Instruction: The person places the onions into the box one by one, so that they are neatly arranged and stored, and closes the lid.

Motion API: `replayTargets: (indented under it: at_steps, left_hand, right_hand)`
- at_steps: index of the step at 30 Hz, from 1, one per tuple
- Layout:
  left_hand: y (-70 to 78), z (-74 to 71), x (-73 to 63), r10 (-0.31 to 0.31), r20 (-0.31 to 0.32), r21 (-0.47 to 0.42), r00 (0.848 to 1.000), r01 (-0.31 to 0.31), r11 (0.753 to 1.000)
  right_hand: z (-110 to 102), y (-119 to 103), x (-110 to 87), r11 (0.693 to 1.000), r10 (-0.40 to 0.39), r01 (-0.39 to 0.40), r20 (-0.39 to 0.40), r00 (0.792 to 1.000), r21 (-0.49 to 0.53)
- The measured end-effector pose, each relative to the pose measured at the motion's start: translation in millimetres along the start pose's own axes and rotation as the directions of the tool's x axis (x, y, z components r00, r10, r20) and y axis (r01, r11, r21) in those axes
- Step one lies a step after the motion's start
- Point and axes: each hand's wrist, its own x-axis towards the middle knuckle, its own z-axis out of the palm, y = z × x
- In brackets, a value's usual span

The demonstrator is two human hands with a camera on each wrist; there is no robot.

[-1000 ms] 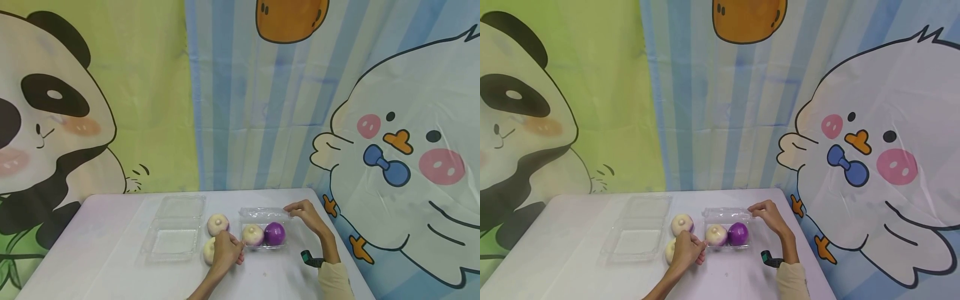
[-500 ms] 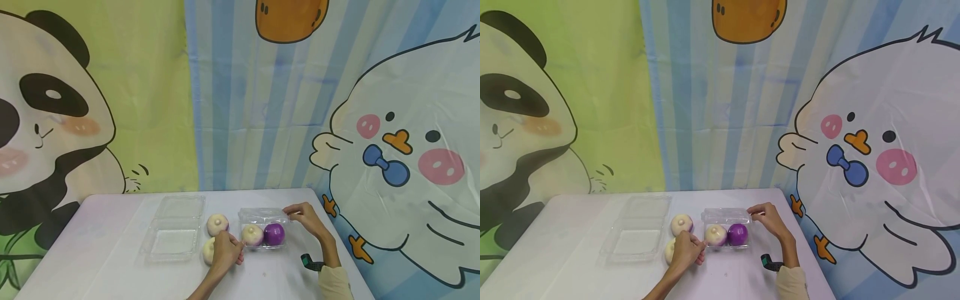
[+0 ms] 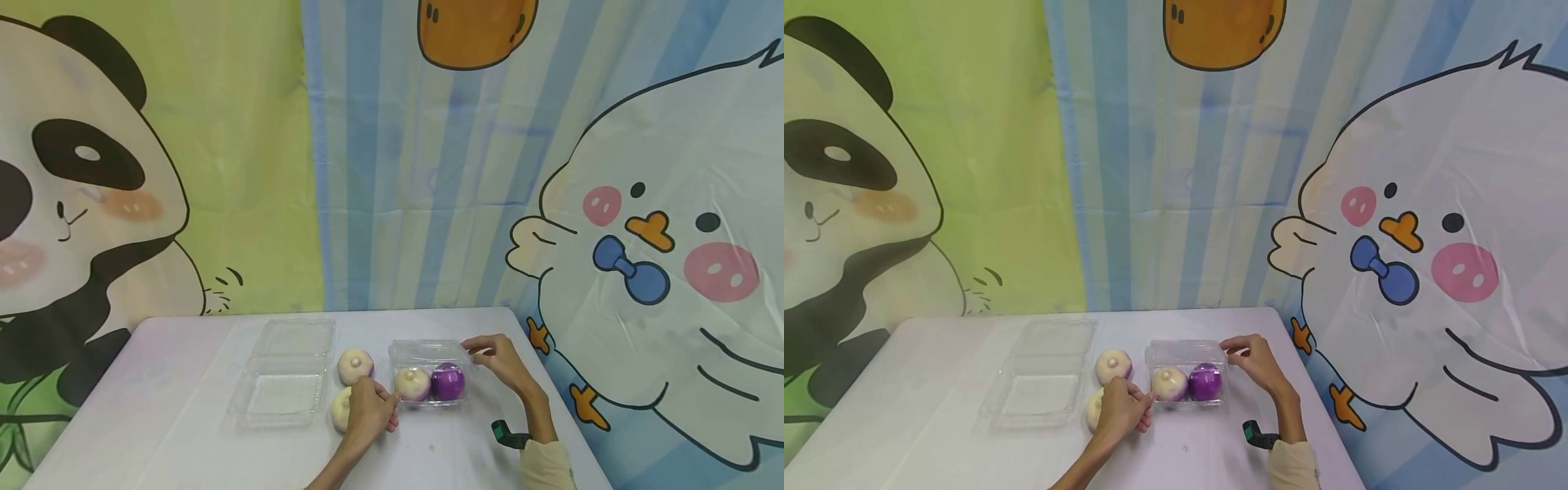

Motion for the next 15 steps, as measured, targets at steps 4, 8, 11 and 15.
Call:
replayTargets:
  at_steps: [4,8,11,15]
  left_hand:
    - [-1.2,1.1,-1.2,0.006,-0.004,0.003,1.000,-0.006,1.000]
    - [-1.9,1.8,-1.9,0.008,-0.003,-0.002,1.000,-0.008,1.000]
    - [-1.6,1.5,-2.0,0.012,-0.002,-0.006,1.000,-0.012,1.000]
    - [-1.9,0.8,-2.3,0.021,0.005,-0.010,1.000,-0.021,1.000]
  right_hand:
    - [1.5,0.1,-1.1,1.000,0.013,-0.013,-0.005,1.000,-0.006]
    - [2.6,-1.2,-1.9,1.000,0.023,-0.023,-0.014,1.000,-0.015]
    - [3.1,-1.4,-2.4,0.999,0.018,-0.019,-0.019,1.000,-0.028]
    - [3.6,-0.7,-3.0,0.999,0.011,-0.011,-0.020,1.000,-0.038]
